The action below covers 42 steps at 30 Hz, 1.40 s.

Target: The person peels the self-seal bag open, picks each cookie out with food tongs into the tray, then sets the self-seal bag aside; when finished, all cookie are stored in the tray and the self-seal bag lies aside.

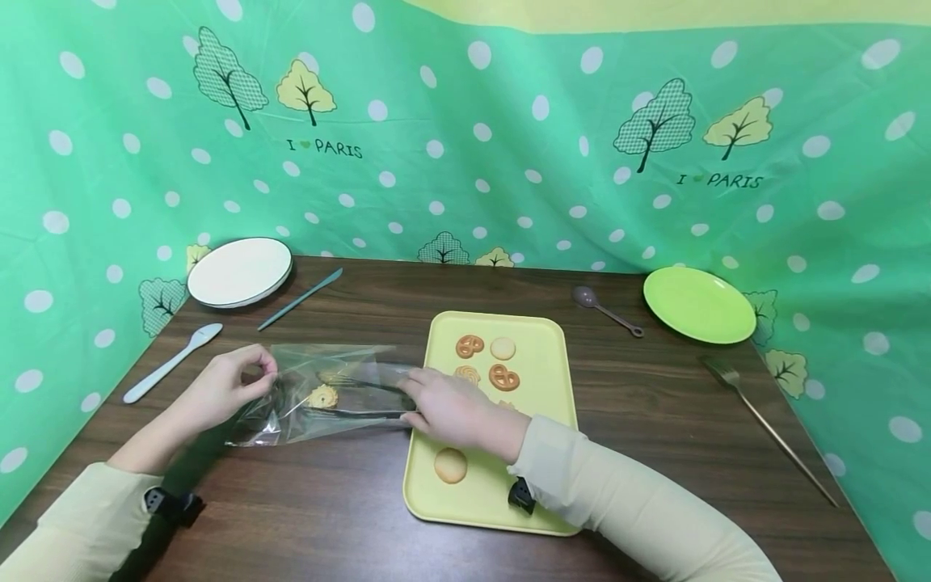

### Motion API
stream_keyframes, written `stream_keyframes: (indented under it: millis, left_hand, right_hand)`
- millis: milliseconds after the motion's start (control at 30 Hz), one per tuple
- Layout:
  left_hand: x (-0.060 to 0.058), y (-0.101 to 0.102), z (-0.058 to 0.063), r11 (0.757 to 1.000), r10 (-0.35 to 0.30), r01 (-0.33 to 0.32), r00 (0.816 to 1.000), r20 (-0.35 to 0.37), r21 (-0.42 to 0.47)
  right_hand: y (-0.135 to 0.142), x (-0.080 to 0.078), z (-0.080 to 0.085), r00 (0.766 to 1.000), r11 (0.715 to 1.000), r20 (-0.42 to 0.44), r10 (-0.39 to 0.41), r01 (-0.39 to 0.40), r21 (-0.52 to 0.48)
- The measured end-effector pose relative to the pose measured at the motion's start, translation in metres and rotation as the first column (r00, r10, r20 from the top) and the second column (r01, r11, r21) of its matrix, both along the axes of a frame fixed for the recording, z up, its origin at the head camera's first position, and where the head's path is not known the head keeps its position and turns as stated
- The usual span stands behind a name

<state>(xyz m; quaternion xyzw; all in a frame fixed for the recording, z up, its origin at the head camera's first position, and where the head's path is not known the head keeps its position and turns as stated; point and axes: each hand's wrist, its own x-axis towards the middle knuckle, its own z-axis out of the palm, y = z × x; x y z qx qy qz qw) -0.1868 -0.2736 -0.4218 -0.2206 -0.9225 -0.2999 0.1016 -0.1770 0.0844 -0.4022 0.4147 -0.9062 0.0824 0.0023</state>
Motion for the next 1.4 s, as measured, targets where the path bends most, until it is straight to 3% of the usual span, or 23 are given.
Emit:
stream_keyframes:
  millis: [467,800,1100,1400]
  left_hand:
    - [0.000,0.001,0.001,1.000,0.007,-0.007,1.000,0.010,-0.001]
    - [0.000,0.000,0.000,1.000,0.008,-0.008,1.000,0.000,0.002]
    - [0.000,-0.002,0.000,1.000,0.001,-0.001,1.000,0.007,0.011]
    - [0.000,-0.002,0.001,1.000,0.003,-0.003,1.000,-0.002,0.005]
  right_hand:
    - [0.003,0.001,-0.005,1.000,0.999,-0.018,0.020,-0.020,-0.036]
    - [0.019,0.006,0.008,1.000,0.996,-0.008,-0.028,0.027,-0.086]
    - [0.078,0.026,0.018,0.996,0.987,-0.052,-0.075,0.067,-0.147]
    - [0.157,0.063,0.020,0.987,0.971,-0.109,-0.120,0.093,-0.222]
